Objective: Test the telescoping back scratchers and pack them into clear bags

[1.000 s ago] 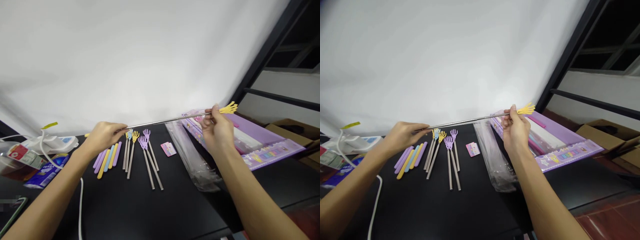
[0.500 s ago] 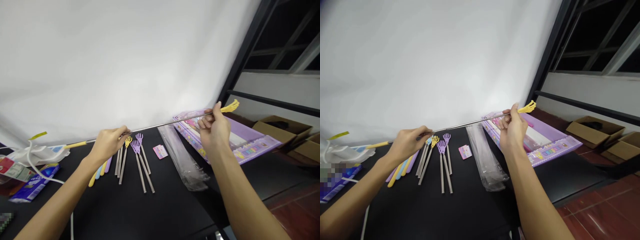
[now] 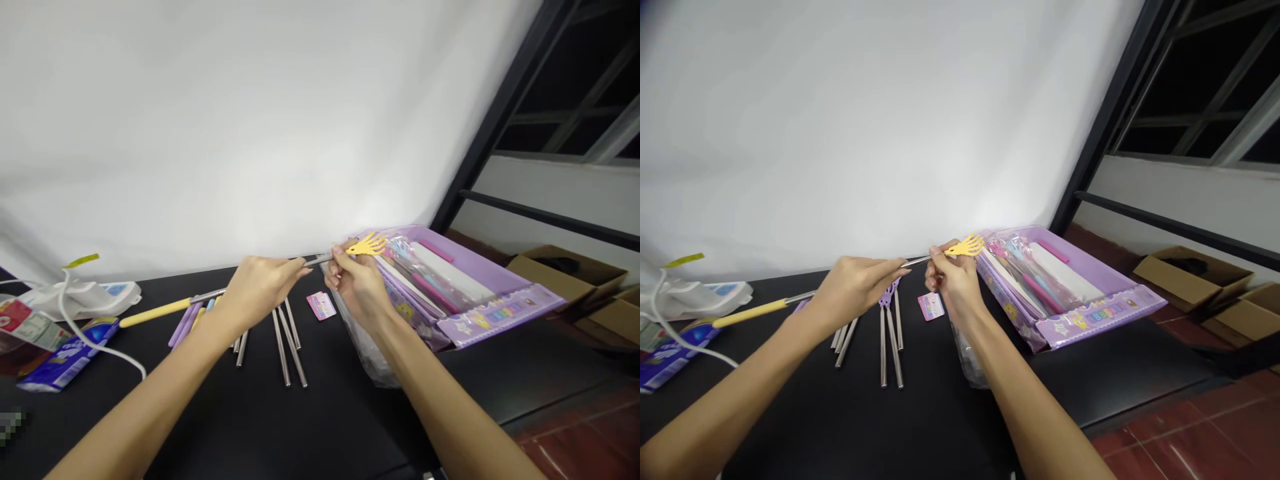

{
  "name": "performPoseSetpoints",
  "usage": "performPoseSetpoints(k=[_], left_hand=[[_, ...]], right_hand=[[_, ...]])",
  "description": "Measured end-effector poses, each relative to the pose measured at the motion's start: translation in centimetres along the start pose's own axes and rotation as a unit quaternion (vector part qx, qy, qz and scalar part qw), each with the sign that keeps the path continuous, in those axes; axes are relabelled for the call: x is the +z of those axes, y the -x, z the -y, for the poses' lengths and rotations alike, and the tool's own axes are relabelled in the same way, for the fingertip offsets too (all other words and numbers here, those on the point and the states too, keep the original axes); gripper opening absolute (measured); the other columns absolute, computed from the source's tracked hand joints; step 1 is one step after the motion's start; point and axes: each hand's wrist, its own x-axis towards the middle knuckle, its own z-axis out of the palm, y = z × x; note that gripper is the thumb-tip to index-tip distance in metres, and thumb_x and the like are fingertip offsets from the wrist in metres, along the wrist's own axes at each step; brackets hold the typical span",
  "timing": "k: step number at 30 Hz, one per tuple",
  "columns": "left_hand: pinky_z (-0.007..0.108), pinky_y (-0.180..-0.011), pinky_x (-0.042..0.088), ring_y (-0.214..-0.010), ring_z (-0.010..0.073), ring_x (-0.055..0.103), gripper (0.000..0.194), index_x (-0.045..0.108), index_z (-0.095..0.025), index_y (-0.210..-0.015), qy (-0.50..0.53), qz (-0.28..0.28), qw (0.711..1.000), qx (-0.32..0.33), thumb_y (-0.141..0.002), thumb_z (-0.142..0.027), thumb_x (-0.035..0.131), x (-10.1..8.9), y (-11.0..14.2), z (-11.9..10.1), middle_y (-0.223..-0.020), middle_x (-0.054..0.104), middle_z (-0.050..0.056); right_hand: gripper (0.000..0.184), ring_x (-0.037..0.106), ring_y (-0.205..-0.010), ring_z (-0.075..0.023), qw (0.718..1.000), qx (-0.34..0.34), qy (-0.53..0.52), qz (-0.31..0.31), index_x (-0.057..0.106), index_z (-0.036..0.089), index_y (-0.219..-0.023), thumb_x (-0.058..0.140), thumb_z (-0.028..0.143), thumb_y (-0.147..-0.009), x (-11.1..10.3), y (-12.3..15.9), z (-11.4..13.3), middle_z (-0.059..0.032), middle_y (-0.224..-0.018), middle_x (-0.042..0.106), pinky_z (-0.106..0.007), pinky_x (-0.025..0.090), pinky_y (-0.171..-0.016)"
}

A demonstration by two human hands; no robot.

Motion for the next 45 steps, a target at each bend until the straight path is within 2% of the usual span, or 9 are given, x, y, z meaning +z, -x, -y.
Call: performPoseSetpoints(k=[5,10,19,24,31,35,38,41,45], left_hand=[[0.024,-0.054,0.037,-0.058,0.0136,0.066,0.032,0.069,-0.021,-0.110,0.023,0.037,0.999,-0.028,-0.101,-0.044,0.049,-0.5,1.9,2.6,-0.076,0.076,0.001],[0.025,-0.057,0.040,-0.063,0.0159,0.066,0.042,0.072,-0.018,-0.093,0.040,0.073,0.995,-0.049,-0.102,-0.047,0.043,-1.7,3.4,5.8,-0.075,0.074,0.004],[0.025,-0.052,0.033,-0.050,0.0120,0.053,0.040,0.070,-0.015,-0.086,0.168,0.126,0.976,-0.052,-0.103,-0.039,0.043,-0.9,1.2,0.9,-0.059,0.061,0.001],[0.024,-0.050,0.029,-0.046,0.0081,0.039,0.040,0.070,-0.015,-0.082,0.279,0.137,0.946,-0.093,-0.102,-0.041,0.047,-0.8,0.7,0.0,-0.054,0.051,-0.004],[0.023,-0.049,0.029,-0.046,0.0080,0.034,0.039,0.066,-0.016,-0.078,0.305,0.165,0.933,-0.094,-0.101,-0.039,0.046,-1.8,0.4,1.3,-0.053,0.045,-0.005],[0.022,-0.051,0.034,-0.047,0.0084,0.042,0.039,0.070,-0.016,-0.086,0.267,0.155,0.949,-0.067,-0.102,-0.041,0.046,-1.4,0.6,2.5,-0.055,0.054,-0.003],[0.023,-0.056,0.039,-0.054,0.0115,0.057,0.037,0.072,-0.018,-0.092,0.147,0.074,0.986,-0.038,-0.102,-0.042,0.046,-0.7,1.3,3.8,-0.067,0.068,0.001],[0.025,-0.057,0.041,-0.061,0.0149,0.066,0.033,0.073,-0.021,-0.094,0.004,-0.019,0.999,-0.026,-0.102,-0.040,0.047,-0.3,2.6,5.2,-0.077,0.075,0.003],[0.029,-0.065,0.047,-0.071,0.0186,0.072,0.024,0.073,-0.023,-0.099,-0.102,-0.045,0.993,-0.036,-0.100,-0.035,0.052,-0.5,4.9,6.9,-0.087,0.078,0.004]], right_hand=[[0.043,0.045,-0.046,-0.0035,0.991,-0.029,0.007,-0.129,0.062,0.016,-0.068,0.093,0.042,-0.055,-1.6,-0.7,1.6,0.0011,-0.067,0.063,-0.017,0.031,-0.036],[0.042,0.050,-0.047,-0.0048,0.972,-0.121,0.031,-0.197,0.061,0.017,-0.067,0.093,0.041,-0.055,-3.9,-1.8,2.9,0.0047,-0.059,0.058,-0.015,0.036,-0.037],[0.030,0.057,-0.046,-0.0103,0.988,-0.026,0.141,0.063,0.067,0.017,-0.076,0.080,0.045,-0.077,0.2,0.4,-1.9,-0.0001,-0.061,0.066,-0.024,0.045,-0.045],[0.028,0.055,-0.045,-0.0106,0.976,-0.038,0.191,0.097,0.068,0.017,-0.073,0.078,0.043,-0.079,1.0,0.9,-2.3,0.0023,-0.053,0.060,-0.024,0.044,-0.046],[0.028,0.052,-0.046,-0.0081,0.972,-0.054,0.207,0.094,0.071,0.016,-0.080,0.069,0.044,-0.088,0.7,0.6,-2.0,0.0001,-0.061,0.064,-0.023,0.039,-0.047],[0.034,0.049,-0.044,-0.0068,0.981,-0.045,0.186,0.043,0.070,0.014,-0.075,0.074,0.046,-0.083,0.3,-0.2,-1.5,0.0001,-0.059,0.062,-0.022,0.037,-0.044],[0.037,0.044,-0.041,-0.0046,0.990,-0.038,0.129,-0.027,0.068,0.012,-0.069,0.084,0.046,-0.071,-0.9,-1.4,0.2,0.0010,-0.054,0.060,-0.019,0.034,-0.040],[0.039,0.041,-0.041,-0.0017,0.988,-0.060,0.045,-0.132,0.062,0.013,-0.063,0.089,0.041,-0.066,-3.3,-2.7,2.9,0.0028,-0.054,0.058,-0.015,0.030,-0.037],[0.043,0.031,-0.038,0.0002,0.959,-0.115,-0.035,-0.257,0.056,0.014,-0.062,0.082,0.044,-0.076,-6.9,-3.3,5.9,0.0071,-0.051,0.051,-0.013,0.026,-0.035]])
